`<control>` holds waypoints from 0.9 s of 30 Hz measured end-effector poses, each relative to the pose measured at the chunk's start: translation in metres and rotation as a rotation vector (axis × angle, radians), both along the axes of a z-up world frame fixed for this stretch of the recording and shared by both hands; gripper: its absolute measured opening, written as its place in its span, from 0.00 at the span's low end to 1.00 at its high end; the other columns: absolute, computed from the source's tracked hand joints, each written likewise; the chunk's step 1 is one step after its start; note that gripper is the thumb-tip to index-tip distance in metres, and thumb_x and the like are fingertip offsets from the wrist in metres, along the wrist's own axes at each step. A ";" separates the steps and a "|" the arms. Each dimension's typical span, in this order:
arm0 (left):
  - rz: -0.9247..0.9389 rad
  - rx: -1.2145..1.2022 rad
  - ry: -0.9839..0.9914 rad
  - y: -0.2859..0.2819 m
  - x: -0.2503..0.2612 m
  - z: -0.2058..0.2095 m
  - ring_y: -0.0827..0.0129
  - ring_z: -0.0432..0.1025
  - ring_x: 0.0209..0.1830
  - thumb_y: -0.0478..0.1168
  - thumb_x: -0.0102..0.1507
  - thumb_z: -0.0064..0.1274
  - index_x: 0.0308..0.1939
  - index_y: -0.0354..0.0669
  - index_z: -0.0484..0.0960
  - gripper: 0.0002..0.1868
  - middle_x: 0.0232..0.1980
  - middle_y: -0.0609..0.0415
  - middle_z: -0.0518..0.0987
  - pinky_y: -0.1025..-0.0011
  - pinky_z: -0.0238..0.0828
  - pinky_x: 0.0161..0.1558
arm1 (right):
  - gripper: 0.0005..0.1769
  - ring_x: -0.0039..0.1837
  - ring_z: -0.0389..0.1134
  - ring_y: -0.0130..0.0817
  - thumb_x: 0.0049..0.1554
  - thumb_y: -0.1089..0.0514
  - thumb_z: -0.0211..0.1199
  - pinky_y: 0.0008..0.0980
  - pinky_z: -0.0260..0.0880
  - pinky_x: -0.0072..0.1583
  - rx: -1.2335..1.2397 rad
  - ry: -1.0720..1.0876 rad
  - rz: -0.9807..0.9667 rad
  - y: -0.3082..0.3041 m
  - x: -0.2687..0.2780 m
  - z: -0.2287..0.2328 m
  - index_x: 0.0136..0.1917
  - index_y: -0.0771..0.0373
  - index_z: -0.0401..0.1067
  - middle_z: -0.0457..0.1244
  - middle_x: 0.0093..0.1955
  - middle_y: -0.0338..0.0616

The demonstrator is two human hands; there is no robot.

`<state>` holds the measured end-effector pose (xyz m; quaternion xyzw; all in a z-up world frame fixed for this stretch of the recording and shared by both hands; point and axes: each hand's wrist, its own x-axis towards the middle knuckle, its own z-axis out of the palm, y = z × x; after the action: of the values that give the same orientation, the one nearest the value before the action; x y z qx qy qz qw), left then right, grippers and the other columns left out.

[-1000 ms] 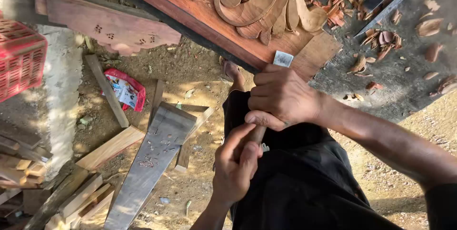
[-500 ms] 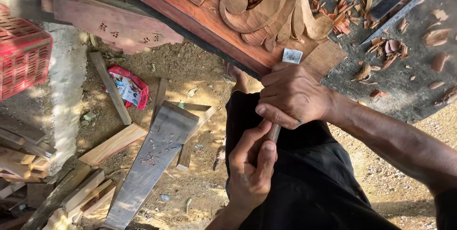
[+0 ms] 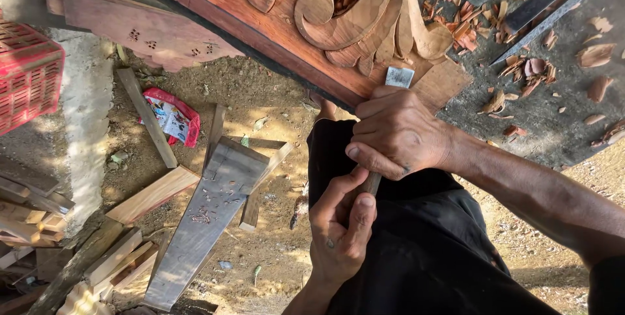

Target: Carving intricate patterns into a wooden panel using various chisels and a hammer.

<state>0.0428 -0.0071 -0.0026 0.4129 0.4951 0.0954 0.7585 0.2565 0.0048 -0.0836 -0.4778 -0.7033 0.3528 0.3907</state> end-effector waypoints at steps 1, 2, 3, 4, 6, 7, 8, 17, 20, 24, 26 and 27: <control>-0.007 0.008 0.021 0.000 -0.001 0.000 0.81 0.59 0.28 0.41 0.72 0.48 0.64 0.34 0.75 0.19 0.33 0.63 0.67 0.77 0.56 0.31 | 0.22 0.36 0.60 0.44 0.60 0.55 0.56 0.45 0.56 0.41 0.011 0.004 -0.010 -0.001 -0.002 0.001 0.25 0.58 0.61 0.54 0.27 0.42; -0.007 0.003 0.024 0.005 0.005 0.001 0.81 0.59 0.28 0.41 0.72 0.48 0.64 0.34 0.75 0.19 0.33 0.63 0.67 0.77 0.56 0.31 | 0.22 0.36 0.60 0.44 0.60 0.55 0.56 0.45 0.56 0.41 0.006 0.007 -0.010 -0.002 -0.001 0.001 0.25 0.58 0.61 0.54 0.27 0.42; -0.051 0.083 0.030 0.012 0.010 0.001 0.81 0.60 0.29 0.41 0.72 0.48 0.62 0.34 0.75 0.18 0.35 0.62 0.69 0.77 0.58 0.32 | 0.20 0.34 0.59 0.43 0.59 0.56 0.56 0.45 0.56 0.41 0.044 0.020 -0.055 -0.002 0.000 0.001 0.26 0.58 0.61 0.54 0.27 0.41; -0.095 0.165 0.037 0.018 0.014 0.000 0.81 0.61 0.30 0.41 0.72 0.48 0.61 0.33 0.75 0.18 0.37 0.62 0.71 0.77 0.61 0.33 | 0.19 0.33 0.57 0.42 0.58 0.57 0.55 0.46 0.55 0.40 0.083 0.033 -0.101 -0.002 0.001 0.001 0.26 0.59 0.61 0.54 0.26 0.40; -0.088 0.151 0.052 0.011 0.005 0.011 0.81 0.62 0.30 0.41 0.72 0.47 0.62 0.34 0.75 0.18 0.36 0.62 0.71 0.77 0.61 0.33 | 0.21 0.33 0.57 0.44 0.58 0.58 0.55 0.46 0.54 0.40 0.059 0.005 -0.091 -0.004 -0.006 0.006 0.24 0.60 0.59 0.53 0.26 0.41; -0.099 0.158 0.027 0.014 0.006 0.010 0.80 0.62 0.30 0.41 0.72 0.47 0.63 0.34 0.75 0.18 0.36 0.62 0.70 0.78 0.61 0.34 | 0.23 0.33 0.56 0.46 0.58 0.59 0.55 0.46 0.53 0.39 0.055 -0.062 -0.101 0.000 -0.001 0.008 0.23 0.61 0.56 0.53 0.26 0.42; -0.102 0.169 0.009 0.014 0.004 0.006 0.80 0.62 0.30 0.41 0.72 0.47 0.63 0.34 0.75 0.18 0.36 0.62 0.70 0.78 0.61 0.34 | 0.23 0.33 0.56 0.46 0.58 0.59 0.55 0.46 0.53 0.39 0.066 -0.080 -0.105 0.001 -0.001 0.009 0.23 0.61 0.56 0.53 0.26 0.42; -0.040 0.019 -0.042 0.007 -0.005 0.004 0.81 0.59 0.27 0.42 0.74 0.44 0.68 0.35 0.73 0.21 0.30 0.63 0.65 0.78 0.55 0.30 | 0.21 0.35 0.58 0.46 0.59 0.58 0.55 0.46 0.56 0.41 0.080 -0.046 -0.041 0.001 -0.005 0.004 0.25 0.60 0.57 0.53 0.27 0.43; -0.052 0.047 -0.035 0.005 -0.007 0.006 0.81 0.59 0.27 0.43 0.74 0.44 0.67 0.35 0.74 0.21 0.30 0.62 0.66 0.78 0.55 0.31 | 0.20 0.35 0.58 0.46 0.59 0.57 0.56 0.45 0.55 0.40 0.093 -0.054 -0.013 0.003 -0.007 0.005 0.26 0.60 0.58 0.55 0.28 0.41; -0.030 0.020 -0.059 0.005 -0.004 0.004 0.80 0.58 0.27 0.43 0.75 0.46 0.67 0.34 0.74 0.21 0.30 0.62 0.65 0.77 0.55 0.31 | 0.20 0.34 0.58 0.44 0.59 0.56 0.56 0.45 0.55 0.40 0.038 -0.027 -0.010 0.002 -0.005 0.003 0.26 0.59 0.59 0.54 0.27 0.42; -0.027 0.012 -0.060 0.005 -0.003 0.001 0.80 0.58 0.27 0.43 0.75 0.46 0.67 0.35 0.74 0.20 0.30 0.62 0.65 0.77 0.55 0.31 | 0.20 0.35 0.58 0.45 0.59 0.56 0.55 0.45 0.54 0.40 0.055 -0.018 0.001 0.003 -0.003 0.002 0.26 0.60 0.59 0.55 0.28 0.41; -0.020 -0.002 -0.047 0.006 -0.003 0.000 0.80 0.59 0.27 0.43 0.74 0.46 0.66 0.35 0.74 0.20 0.29 0.62 0.66 0.77 0.56 0.31 | 0.21 0.35 0.58 0.44 0.59 0.56 0.55 0.45 0.55 0.40 0.043 -0.025 -0.007 0.003 -0.003 0.002 0.26 0.59 0.59 0.55 0.28 0.41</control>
<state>0.0402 -0.0014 -0.0028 0.4149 0.4730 0.0971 0.7712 0.2533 0.0078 -0.0815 -0.4760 -0.7139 0.3301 0.3934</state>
